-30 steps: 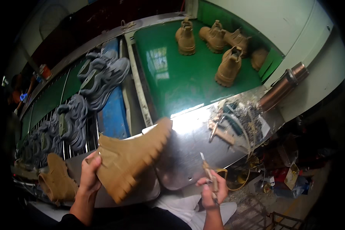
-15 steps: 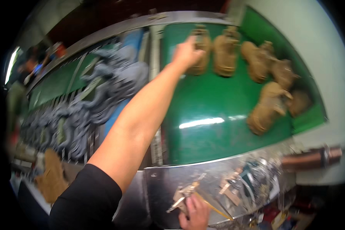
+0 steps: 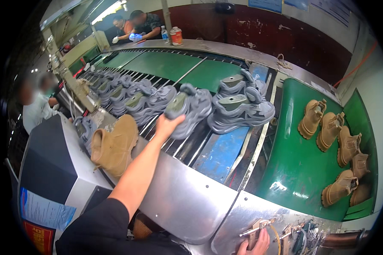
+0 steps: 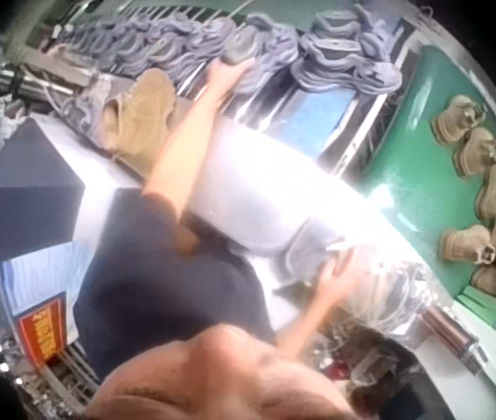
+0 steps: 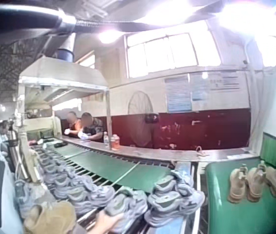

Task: The person uses a pressurized air nozzle to clean dust and debris from the surfaces and soles of various shoes and boots, handling them individually before placing them back onto a conveyor or rack.

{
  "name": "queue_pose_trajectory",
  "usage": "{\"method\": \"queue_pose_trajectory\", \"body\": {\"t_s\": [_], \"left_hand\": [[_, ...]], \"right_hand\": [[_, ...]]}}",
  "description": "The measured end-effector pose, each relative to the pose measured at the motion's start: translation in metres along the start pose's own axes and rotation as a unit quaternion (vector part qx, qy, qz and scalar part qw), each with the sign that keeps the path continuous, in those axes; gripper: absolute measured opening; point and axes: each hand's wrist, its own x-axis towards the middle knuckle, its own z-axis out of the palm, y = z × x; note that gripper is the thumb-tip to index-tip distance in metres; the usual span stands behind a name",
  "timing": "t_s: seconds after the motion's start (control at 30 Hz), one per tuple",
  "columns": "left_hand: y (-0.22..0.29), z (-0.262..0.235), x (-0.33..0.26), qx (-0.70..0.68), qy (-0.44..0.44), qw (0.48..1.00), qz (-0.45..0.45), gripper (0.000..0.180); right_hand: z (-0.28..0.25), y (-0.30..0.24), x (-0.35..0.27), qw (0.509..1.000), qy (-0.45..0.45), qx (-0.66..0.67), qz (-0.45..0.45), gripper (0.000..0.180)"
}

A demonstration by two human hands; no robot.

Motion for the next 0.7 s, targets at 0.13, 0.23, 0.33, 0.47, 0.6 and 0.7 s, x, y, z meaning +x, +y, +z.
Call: {"method": "queue_pose_trajectory", "body": {"t_s": [0.13,0.23,0.33,0.47,0.6,0.7], "left_hand": [[0.055,-0.001,0.011,-0.387,0.070,0.892,-0.225,0.074],[0.038,-0.039,0.049,-0.623,-0.030,0.761,-0.177,0.077],[0.081,-0.116,0.064,-0.511,0.076,0.851,-0.095,0.081],[0.086,-0.271,0.053,-0.130,0.283,0.950,0.009,0.072],[0.010,-0.339,0.051,0.162,0.319,0.933,-0.038,0.071],[-0.044,-0.316,0.000,0.316,0.297,0.899,-0.059,0.079]], "right_hand": [[-0.003,-0.002,-0.001,1.000,0.011,0.022,-0.005,0.052],[-0.001,-0.001,-0.005,1.000,0.017,0.010,-0.011,0.048],[0.008,0.022,-0.012,0.999,0.003,-0.034,-0.002,0.050],[0.011,0.006,-0.008,0.996,0.051,0.058,-0.047,0.052],[0.008,0.009,-0.008,0.993,0.069,0.083,-0.039,0.049],[0.005,0.012,-0.009,0.995,0.074,0.062,-0.033,0.048]]}}
